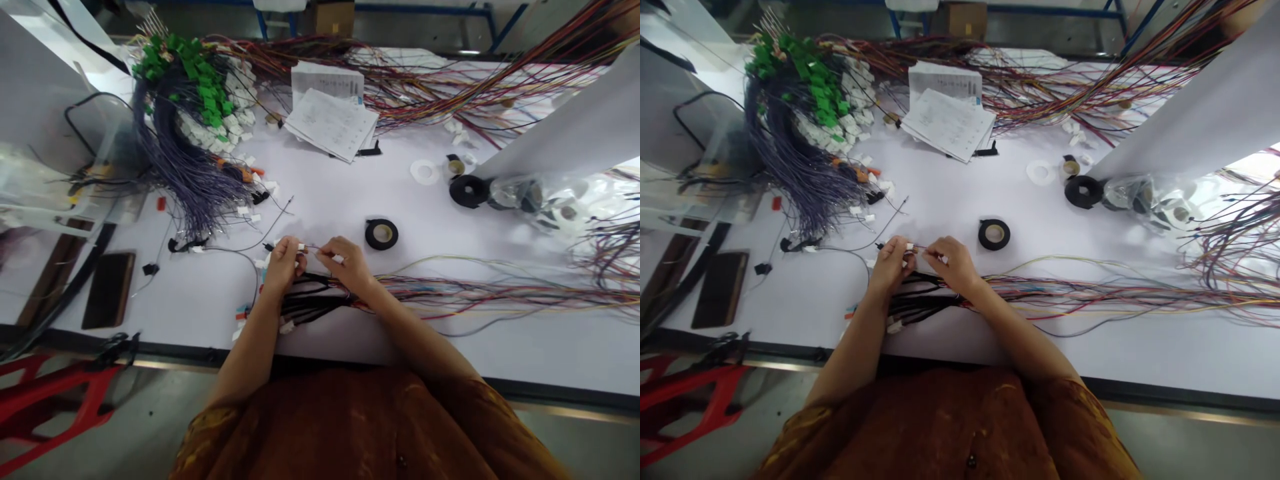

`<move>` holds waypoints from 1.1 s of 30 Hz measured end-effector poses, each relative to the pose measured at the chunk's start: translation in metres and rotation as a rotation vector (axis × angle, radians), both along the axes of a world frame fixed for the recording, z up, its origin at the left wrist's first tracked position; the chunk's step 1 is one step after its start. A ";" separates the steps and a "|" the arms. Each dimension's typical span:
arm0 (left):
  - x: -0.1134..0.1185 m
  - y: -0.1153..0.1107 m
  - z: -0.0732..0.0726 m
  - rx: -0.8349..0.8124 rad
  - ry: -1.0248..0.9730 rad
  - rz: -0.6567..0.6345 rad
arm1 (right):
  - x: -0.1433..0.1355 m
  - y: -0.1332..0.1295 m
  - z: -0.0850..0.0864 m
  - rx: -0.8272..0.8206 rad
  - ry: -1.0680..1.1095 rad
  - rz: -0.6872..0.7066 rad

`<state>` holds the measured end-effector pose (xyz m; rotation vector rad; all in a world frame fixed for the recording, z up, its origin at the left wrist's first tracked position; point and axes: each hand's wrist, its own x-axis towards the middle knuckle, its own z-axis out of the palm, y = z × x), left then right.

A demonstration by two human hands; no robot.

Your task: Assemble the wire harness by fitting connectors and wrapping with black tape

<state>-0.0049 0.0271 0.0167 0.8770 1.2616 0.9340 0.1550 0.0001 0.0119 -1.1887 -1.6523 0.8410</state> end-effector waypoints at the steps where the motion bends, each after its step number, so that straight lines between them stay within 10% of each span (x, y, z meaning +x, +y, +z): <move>1: 0.000 0.000 0.000 -0.009 0.001 -0.009 | 0.000 -0.002 0.001 0.003 -0.071 0.073; 9: -0.003 0.002 -0.004 0.025 -0.078 0.022 | 0.008 0.002 0.010 -0.328 0.190 -0.020; 15: -0.006 -0.002 0.003 0.122 -0.139 -0.130 | 0.015 0.015 0.009 -0.406 0.155 0.186; 26: -0.007 0.000 0.000 0.098 -0.151 -0.071 | 0.002 0.014 0.014 -0.314 0.260 -0.066; 33: -0.006 0.000 0.003 0.079 -0.187 -0.050 | 0.005 0.014 0.014 -0.291 0.160 0.044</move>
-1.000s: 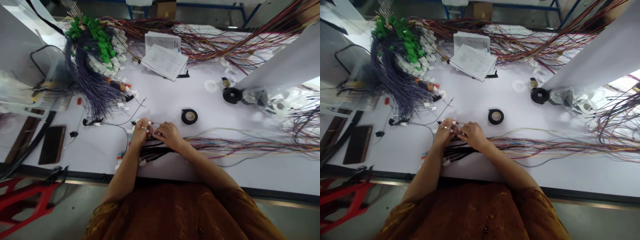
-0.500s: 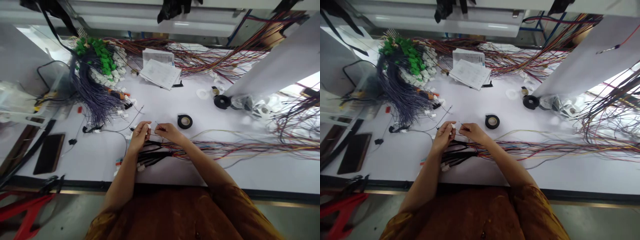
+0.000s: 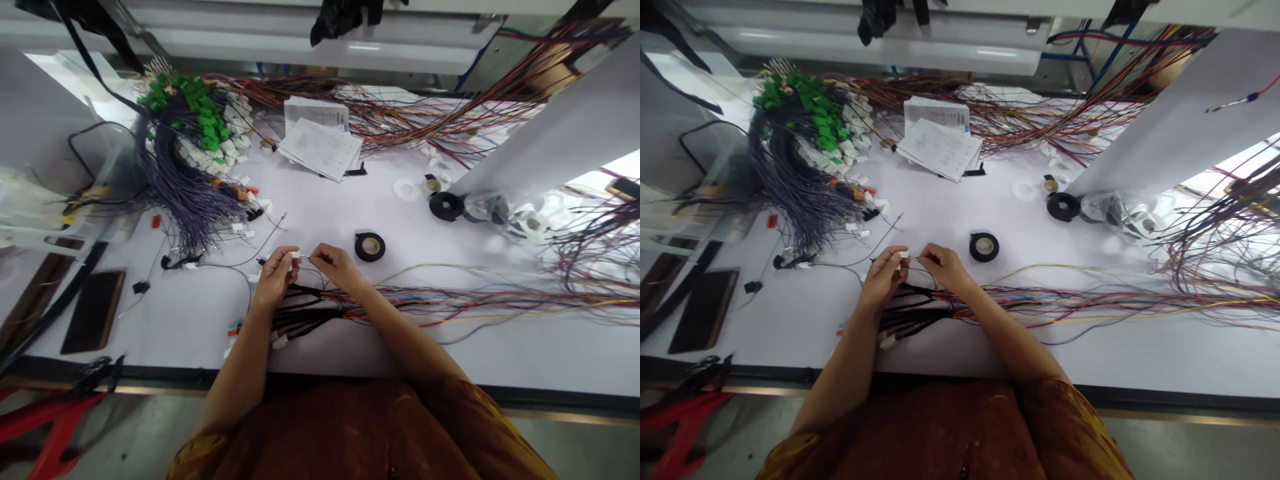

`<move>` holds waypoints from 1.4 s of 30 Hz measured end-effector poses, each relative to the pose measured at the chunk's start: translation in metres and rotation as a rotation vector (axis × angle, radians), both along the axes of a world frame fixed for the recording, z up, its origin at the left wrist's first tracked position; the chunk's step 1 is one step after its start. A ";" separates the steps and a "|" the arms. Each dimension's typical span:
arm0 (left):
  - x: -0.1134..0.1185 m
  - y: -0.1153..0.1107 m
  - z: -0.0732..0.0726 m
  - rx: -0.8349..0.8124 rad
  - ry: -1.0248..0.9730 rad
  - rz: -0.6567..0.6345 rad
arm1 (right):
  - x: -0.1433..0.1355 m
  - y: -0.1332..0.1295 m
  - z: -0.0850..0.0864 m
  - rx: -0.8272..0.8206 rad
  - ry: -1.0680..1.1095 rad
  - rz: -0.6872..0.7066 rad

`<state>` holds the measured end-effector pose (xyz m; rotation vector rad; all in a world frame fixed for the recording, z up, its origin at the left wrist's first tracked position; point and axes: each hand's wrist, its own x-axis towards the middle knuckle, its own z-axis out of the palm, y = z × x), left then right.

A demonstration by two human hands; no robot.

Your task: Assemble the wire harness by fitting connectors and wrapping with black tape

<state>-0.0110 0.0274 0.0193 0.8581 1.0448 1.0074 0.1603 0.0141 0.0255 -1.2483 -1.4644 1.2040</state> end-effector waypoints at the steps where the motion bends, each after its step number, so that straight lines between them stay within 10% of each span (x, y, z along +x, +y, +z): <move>1: 0.000 0.000 0.000 -0.002 -0.007 -0.004 | 0.001 0.000 0.000 0.003 0.004 0.004; 17: -0.003 -0.001 -0.010 0.033 0.082 -0.086 | 0.003 0.003 -0.008 -0.226 0.173 -0.014; 34: -0.001 -0.002 -0.014 -0.002 0.125 -0.140 | -0.001 -0.001 -0.021 -0.059 0.118 0.039; 42: -0.014 -0.003 -0.002 0.317 0.916 -0.130 | -0.011 -0.003 -0.023 0.023 -0.136 0.079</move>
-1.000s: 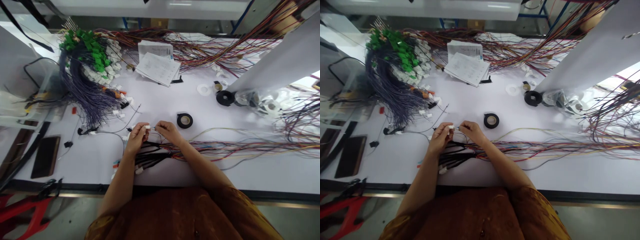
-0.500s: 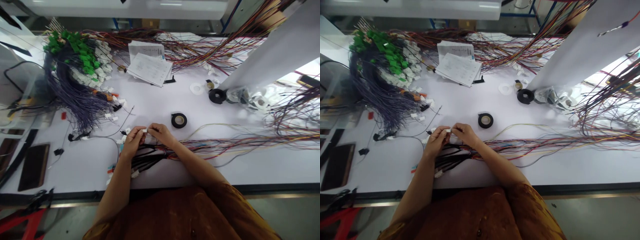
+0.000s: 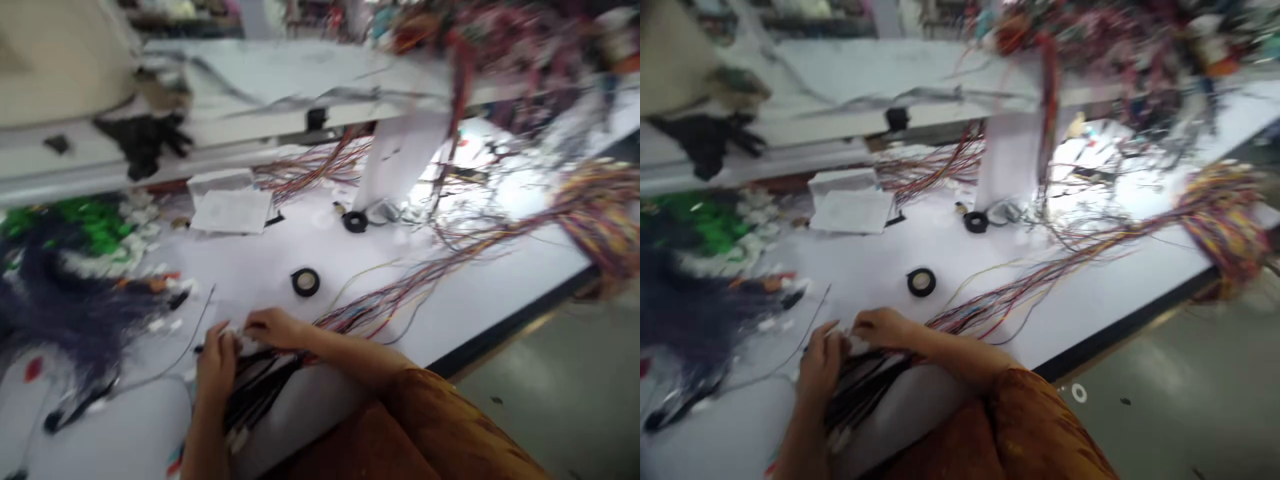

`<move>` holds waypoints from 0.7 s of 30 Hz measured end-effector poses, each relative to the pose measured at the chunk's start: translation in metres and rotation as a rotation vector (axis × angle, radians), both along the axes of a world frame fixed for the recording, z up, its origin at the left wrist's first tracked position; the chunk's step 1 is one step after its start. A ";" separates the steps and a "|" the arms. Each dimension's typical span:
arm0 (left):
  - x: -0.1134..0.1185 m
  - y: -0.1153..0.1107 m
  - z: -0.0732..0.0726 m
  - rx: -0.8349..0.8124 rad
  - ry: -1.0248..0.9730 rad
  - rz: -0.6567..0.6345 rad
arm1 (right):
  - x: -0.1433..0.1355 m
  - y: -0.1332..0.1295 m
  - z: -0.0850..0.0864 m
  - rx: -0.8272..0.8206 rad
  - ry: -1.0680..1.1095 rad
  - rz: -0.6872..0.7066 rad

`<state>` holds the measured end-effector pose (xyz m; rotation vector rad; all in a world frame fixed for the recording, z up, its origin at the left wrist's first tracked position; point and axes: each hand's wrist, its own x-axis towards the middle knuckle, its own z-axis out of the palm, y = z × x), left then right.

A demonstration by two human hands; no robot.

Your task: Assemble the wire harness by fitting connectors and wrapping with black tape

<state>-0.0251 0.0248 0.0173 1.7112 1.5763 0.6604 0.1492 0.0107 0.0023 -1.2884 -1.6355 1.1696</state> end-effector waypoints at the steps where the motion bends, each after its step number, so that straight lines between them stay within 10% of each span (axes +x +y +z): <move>1: -0.002 0.002 0.002 0.007 0.094 -0.007 | -0.002 0.001 0.001 0.009 -0.055 0.008; 8: -0.022 -0.010 0.032 -0.393 -0.197 0.228 | -0.027 -0.001 0.021 -0.018 -0.205 -0.088; 21: -0.035 -0.036 0.040 -0.268 -0.224 0.126 | -0.052 -0.014 0.032 0.082 -0.285 0.093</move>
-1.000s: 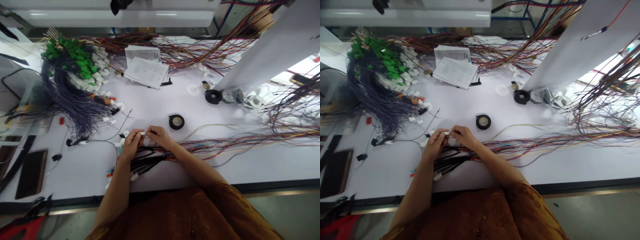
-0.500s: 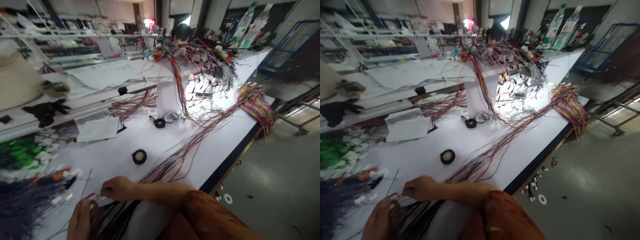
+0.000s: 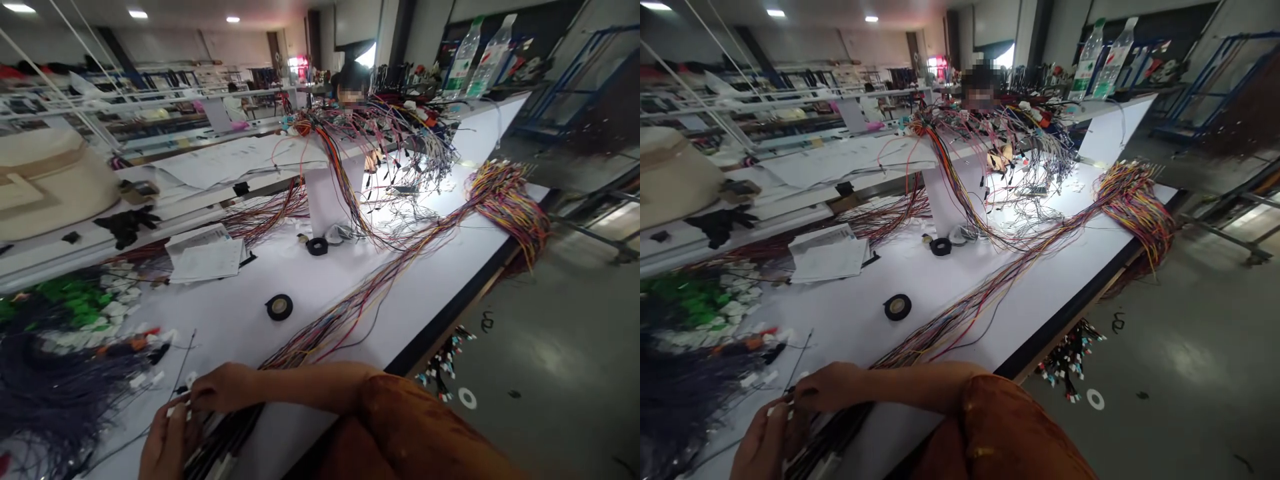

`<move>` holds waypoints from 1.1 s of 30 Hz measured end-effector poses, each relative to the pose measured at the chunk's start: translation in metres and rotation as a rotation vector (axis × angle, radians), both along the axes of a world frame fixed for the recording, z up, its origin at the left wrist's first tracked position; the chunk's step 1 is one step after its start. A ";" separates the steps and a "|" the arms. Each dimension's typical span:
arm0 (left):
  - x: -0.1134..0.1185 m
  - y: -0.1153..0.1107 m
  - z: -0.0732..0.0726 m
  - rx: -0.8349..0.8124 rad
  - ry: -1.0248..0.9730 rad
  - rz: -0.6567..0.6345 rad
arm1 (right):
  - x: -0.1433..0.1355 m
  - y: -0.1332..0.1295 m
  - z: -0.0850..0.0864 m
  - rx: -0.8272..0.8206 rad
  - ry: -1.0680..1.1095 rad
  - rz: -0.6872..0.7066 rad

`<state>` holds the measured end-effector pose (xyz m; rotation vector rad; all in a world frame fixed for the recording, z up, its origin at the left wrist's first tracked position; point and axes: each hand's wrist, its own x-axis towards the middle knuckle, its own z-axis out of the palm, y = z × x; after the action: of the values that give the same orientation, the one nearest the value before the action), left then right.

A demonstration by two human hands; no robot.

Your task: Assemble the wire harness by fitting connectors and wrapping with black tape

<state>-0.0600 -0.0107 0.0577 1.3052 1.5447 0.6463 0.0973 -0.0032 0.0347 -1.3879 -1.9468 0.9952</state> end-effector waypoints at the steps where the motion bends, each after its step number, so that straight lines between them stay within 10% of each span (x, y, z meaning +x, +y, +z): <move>1: 0.000 0.001 0.001 0.021 0.033 -0.010 | 0.001 -0.001 0.002 0.010 -0.020 0.016; 8: 0.007 -0.014 0.015 0.302 0.062 -0.105 | 0.010 -0.026 0.017 0.061 -0.135 0.074; 15: -0.005 -0.011 -0.006 0.119 -0.262 -0.133 | 0.010 -0.018 0.003 0.146 -0.032 0.130; 33: -0.007 -0.013 0.001 0.072 -0.319 -0.165 | 0.021 -0.018 -0.005 0.215 -0.015 0.166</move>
<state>-0.0667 -0.0242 0.0591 1.2965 1.1521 0.7690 0.1183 -0.0217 0.0295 -1.1334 -2.1383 0.8212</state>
